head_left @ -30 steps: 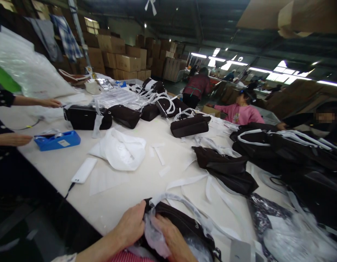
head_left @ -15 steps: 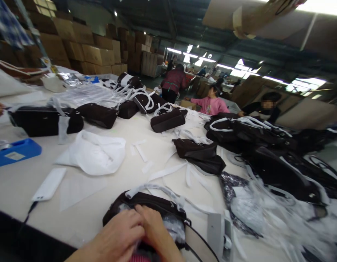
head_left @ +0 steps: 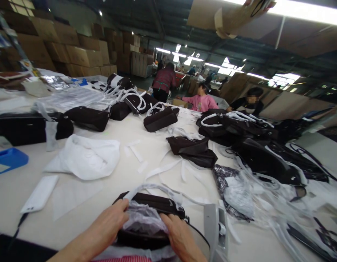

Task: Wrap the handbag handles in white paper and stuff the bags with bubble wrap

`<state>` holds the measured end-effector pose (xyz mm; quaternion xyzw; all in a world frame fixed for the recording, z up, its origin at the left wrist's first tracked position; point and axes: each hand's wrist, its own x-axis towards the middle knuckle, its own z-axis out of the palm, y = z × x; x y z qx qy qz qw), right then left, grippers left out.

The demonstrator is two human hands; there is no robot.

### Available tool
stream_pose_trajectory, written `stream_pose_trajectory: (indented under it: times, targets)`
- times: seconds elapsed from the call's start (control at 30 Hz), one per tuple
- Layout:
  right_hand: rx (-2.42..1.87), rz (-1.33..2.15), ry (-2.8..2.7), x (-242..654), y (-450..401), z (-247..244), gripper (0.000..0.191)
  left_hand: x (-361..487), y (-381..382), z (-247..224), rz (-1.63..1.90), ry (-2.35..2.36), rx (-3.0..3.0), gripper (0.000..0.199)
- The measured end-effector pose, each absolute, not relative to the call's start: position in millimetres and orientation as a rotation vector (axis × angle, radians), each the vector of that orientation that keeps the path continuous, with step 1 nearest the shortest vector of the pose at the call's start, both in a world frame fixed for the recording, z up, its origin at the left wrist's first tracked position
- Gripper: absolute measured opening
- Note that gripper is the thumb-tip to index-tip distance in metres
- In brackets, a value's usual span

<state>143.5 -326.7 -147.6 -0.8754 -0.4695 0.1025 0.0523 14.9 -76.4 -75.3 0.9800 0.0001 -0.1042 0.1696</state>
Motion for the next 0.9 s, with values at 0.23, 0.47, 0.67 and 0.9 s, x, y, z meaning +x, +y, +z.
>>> stream_pose_trajectory:
  times: [0.23, 0.47, 0.67, 0.9]
  targets:
    - [-2.849, 0.416, -1.282, 144.6, -313.6, -153.4, 0.039, 47.3, -77.4, -91.3, -0.461, 0.13, 3.046, 0.034]
    - [-2.951, 0.359, -1.154, 145.5, -311.6, -155.3, 0.035, 46.3, -83.4, -117.1, -0.111, -0.254, 3.108, 0.043]
    - [-2.975, 0.315, -1.021, 142.4, -302.5, -164.0, 0.031, 34.3, -96.4, -145.2, -0.378, -0.223, 3.114, 0.042]
    - [-2.703, 0.175, -1.197, 132.2, -330.0, -143.0, 0.053, 58.7, -126.9, -96.5, -0.312, -0.581, 2.862, 0.033]
